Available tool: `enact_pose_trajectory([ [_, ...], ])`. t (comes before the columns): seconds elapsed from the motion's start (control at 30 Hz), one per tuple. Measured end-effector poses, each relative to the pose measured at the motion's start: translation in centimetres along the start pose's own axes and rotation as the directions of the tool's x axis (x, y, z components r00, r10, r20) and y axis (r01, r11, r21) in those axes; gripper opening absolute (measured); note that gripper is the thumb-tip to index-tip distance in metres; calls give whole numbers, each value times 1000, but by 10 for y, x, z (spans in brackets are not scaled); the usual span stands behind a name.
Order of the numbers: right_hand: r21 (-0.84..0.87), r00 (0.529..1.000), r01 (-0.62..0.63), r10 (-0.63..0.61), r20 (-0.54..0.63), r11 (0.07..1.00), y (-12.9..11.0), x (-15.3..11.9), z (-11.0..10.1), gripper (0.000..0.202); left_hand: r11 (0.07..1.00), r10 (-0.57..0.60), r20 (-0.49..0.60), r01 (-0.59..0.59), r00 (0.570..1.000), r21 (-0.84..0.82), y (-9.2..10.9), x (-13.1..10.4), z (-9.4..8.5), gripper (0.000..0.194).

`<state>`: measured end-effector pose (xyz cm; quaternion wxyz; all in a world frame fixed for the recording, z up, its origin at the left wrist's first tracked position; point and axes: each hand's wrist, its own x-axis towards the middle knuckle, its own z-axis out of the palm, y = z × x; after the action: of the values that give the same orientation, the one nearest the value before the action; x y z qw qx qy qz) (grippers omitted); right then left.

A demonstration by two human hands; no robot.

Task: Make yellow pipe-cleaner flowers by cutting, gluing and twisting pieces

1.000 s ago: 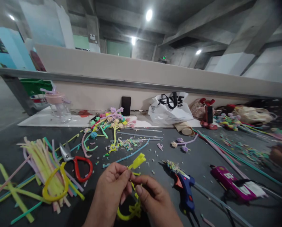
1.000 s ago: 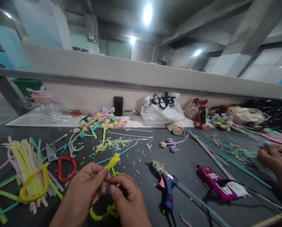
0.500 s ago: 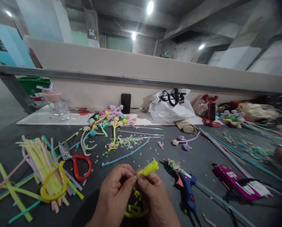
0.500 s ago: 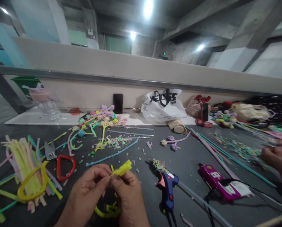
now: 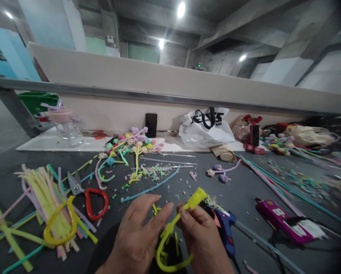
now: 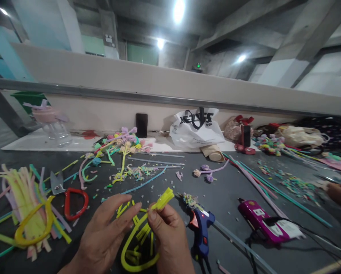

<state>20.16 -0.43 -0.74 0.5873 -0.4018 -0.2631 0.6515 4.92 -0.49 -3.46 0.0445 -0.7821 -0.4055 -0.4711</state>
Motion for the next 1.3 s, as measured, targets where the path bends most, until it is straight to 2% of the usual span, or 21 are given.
enact_pose_trajectory([
  [0.1,4,1000,-10,10,7,1000,0,-2,3,18,999,17,49,-19,999,35,-5,-2,0,59],
  [0.23,-12,1000,-4,4,20,1000,0,-2,2,17,999,16,62,-19,998,39,-6,-3,1,58],
  [0.53,-25,1000,22,-22,-7,999,2,-2,-9,19,995,26,104,-36,994,95,-6,-3,3,55],
  [0.67,-98,997,73,-72,13,992,-1,-7,-18,18,991,3,144,-22,990,136,-2,0,2,49],
  [0.77,-177,979,190,-173,110,966,-4,-16,-22,16,990,-35,193,8,981,138,0,-1,4,48],
  [0.87,-185,941,211,-148,306,960,-2,-26,-18,15,996,-29,189,12,981,86,-2,-6,9,46],
  [0.93,-145,918,190,-123,376,971,3,-30,-11,16,999,-8,156,1,988,49,-4,-10,13,44],
  [1.07,-15,902,126,-108,419,992,17,-33,7,26,995,-93,168,96,981,-11,-3,-14,19,40],
  [1.17,-18,899,97,-80,432,995,25,-31,14,39,979,-188,123,196,974,-50,2,-13,22,36],
  [1.23,-37,909,79,-57,412,996,27,-30,16,39,976,-207,64,210,976,-57,3,-12,24,32],
  [1.3,-34,925,58,-41,378,998,27,-29,16,37,980,-181,69,186,981,-67,1,-11,25,32],
])
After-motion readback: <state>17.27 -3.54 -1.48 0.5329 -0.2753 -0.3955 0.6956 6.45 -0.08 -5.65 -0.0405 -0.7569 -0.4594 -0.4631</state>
